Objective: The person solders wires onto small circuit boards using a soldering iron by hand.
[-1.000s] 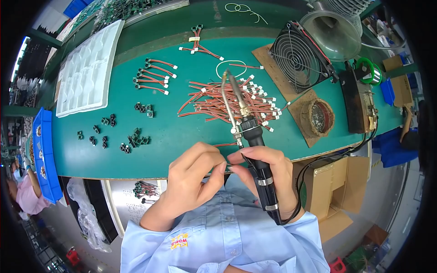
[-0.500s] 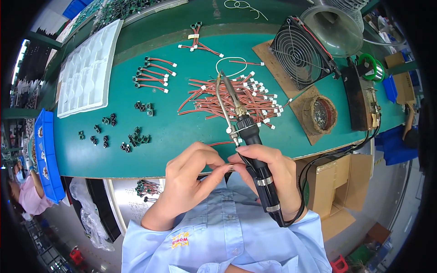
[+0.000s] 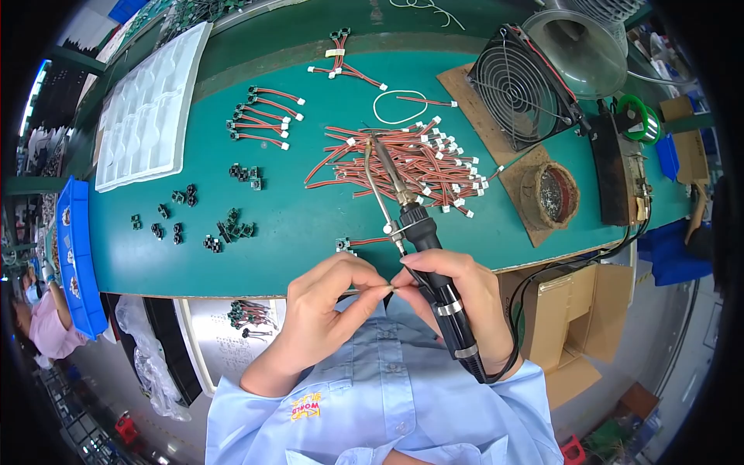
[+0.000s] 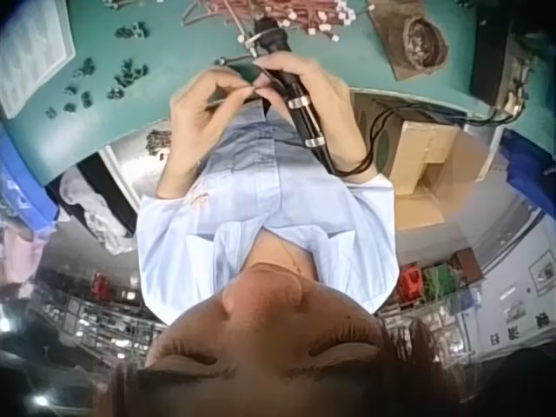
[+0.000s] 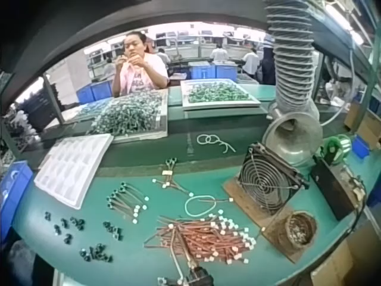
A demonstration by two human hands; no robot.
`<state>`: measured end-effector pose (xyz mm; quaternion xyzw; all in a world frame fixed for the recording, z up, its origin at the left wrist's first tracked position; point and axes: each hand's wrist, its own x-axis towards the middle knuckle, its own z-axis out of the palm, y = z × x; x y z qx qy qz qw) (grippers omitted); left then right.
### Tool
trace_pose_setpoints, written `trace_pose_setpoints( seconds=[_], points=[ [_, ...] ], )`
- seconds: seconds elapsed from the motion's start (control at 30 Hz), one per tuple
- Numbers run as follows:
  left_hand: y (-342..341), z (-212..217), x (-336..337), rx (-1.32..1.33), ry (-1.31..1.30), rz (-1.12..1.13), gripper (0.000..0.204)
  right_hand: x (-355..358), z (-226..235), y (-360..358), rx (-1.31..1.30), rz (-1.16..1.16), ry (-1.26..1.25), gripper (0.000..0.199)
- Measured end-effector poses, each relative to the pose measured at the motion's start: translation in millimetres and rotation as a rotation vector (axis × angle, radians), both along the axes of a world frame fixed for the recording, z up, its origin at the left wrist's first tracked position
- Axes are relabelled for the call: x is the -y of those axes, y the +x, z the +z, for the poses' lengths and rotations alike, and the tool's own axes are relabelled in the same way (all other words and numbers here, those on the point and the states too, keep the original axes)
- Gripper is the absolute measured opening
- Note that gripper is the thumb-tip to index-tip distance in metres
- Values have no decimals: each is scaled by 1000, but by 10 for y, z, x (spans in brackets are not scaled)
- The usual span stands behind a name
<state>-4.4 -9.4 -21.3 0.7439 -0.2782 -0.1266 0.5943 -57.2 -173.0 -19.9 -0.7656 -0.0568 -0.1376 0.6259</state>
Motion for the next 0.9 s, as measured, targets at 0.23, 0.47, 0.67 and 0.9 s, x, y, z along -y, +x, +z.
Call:
trace_pose_setpoints(
  seconds=[0.23, 0.47, 0.67, 0.9],
  points=[
    [-48, -7, -110, -54, 43, -54, 7, 13, -40, -14, -49, 101, -22, 35],
    [154, -174, -240, 9, 130, 96, 13, 27, -197, -14, -76, -35, 86, 41],
    [184, -211, -158, 438, 617, 171, 19, 23, -235, 65, -102, -47, 73, 41],
    [59, -206, -180, 67, 263, 83, 19, 24, -151, 91, -129, -14, 117, 43]
  ],
)
